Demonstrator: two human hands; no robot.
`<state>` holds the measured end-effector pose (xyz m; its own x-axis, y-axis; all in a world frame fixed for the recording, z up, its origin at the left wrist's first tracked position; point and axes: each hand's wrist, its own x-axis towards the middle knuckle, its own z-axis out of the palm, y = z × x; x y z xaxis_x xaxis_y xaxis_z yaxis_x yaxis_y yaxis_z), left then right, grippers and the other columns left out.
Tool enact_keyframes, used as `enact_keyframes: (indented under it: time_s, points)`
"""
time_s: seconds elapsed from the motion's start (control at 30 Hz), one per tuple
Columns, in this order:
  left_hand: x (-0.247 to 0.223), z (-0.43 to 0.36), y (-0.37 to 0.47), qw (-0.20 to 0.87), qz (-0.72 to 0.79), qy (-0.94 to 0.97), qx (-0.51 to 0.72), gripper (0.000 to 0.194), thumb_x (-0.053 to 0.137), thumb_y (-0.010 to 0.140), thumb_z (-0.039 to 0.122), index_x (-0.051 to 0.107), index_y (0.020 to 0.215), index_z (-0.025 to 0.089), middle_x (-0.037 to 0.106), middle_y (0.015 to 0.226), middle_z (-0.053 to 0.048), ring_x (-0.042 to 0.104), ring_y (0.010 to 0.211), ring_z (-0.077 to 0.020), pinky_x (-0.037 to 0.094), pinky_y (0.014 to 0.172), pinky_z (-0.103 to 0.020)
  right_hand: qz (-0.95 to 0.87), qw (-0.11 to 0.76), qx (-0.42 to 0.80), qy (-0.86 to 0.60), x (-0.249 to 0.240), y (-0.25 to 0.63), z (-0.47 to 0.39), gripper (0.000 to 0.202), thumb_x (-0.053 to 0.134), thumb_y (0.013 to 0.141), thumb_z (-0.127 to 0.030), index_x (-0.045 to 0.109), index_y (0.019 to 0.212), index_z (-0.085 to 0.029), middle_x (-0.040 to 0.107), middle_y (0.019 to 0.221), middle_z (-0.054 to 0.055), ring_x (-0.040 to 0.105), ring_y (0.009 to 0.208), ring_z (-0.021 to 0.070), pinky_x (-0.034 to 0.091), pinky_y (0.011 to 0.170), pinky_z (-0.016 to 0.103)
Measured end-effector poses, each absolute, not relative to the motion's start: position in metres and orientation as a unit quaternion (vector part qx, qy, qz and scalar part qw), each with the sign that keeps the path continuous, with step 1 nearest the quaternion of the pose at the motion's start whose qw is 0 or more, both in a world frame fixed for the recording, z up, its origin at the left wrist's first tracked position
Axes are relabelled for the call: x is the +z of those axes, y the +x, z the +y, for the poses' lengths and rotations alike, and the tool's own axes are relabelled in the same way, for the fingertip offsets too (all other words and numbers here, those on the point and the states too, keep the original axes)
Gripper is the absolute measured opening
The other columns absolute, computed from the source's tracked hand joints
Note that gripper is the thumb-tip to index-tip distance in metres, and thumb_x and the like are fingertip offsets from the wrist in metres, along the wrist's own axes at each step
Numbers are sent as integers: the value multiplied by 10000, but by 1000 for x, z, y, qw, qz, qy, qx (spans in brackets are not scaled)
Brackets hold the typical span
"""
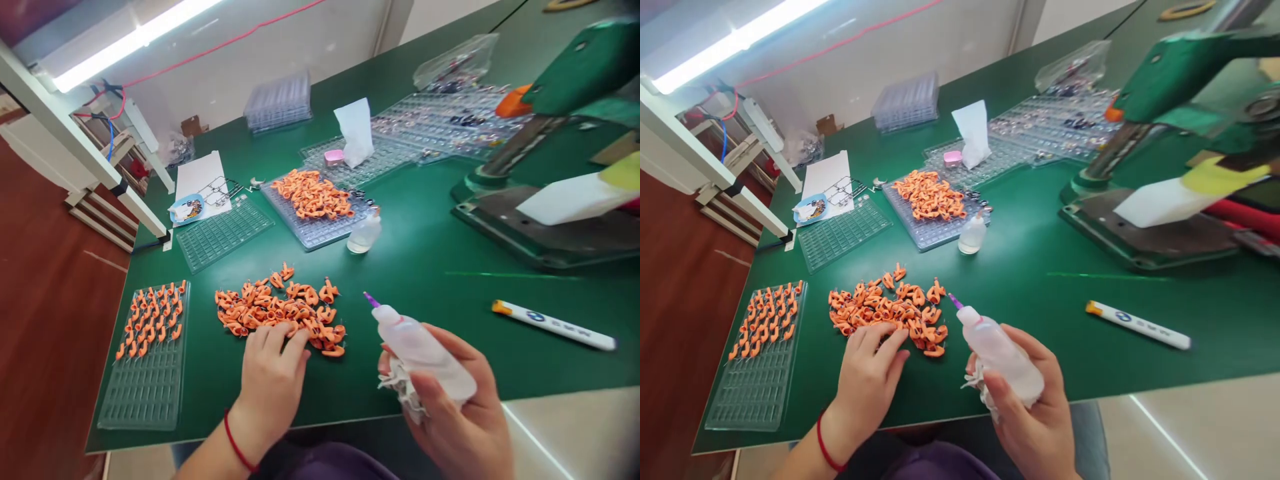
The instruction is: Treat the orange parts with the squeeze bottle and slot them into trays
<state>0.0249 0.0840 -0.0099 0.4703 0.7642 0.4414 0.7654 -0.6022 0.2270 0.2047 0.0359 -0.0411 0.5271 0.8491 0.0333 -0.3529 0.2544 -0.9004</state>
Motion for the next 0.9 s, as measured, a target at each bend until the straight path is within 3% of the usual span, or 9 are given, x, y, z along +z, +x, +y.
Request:
enact_keyframes:
  time_s: [0.1,0.33,0.5,0.63,0.77,0.9]
  points:
    - [-13,102,27,77,-435,-879,-178,307,672,863,103,645,1149,209,708,1145,-58,641,936,-236,508,777,-384,-274,740,418,-451,-42,212,37,342,828,807,-419,697,1097,-295,744,799,18,689,636,146,585,582,201]
    - [-2,106,0,106,-453,-871,-155,219,571,904,59,670,1056,182,725,1048,-72,647,943,-254,446,808,-403,-225,756,424,-445,-44,235,40,325,829,810,-417,711,1087,-294,744,764,-2,690,641,105,573,605,133]
    - [3,106,32,30,-366,-908,-202,236,574,952,196,638,1174,244,719,1148,-37,641,1060,-228,432,915,-401,-208,756,437,-440,-45,237,48,336,838,800,-423,712,1080,-286,745,783,4,692,636,107,574,585,139]
    - [-8,115,72,23,-282,-949,-136,310,623,941,337,596,1236,246,693,1258,-28,610,1190,-241,425,987,-434,-201,753,449,-437,-47,235,51,342,843,796,-417,706,1082,-290,750,805,4,697,658,107,578,612,147]
    - [-17,122,62,52,-263,-958,-106,174,591,940,234,642,1103,198,738,1094,-50,646,1129,-227,432,999,-426,-199,750,462,-429,-45,238,51,312,822,822,-421,701,1083,-301,745,770,2,683,639,99,558,586,137]
    - [-11,119,12,60,-255,-955,-137,195,552,929,142,660,1081,200,746,1098,-47,657,1131,-212,418,1028,-408,-199,749,471,-420,-44,239,52,317,818,826,-426,701,1095,-304,743,751,12,677,643,108,550,577,148]
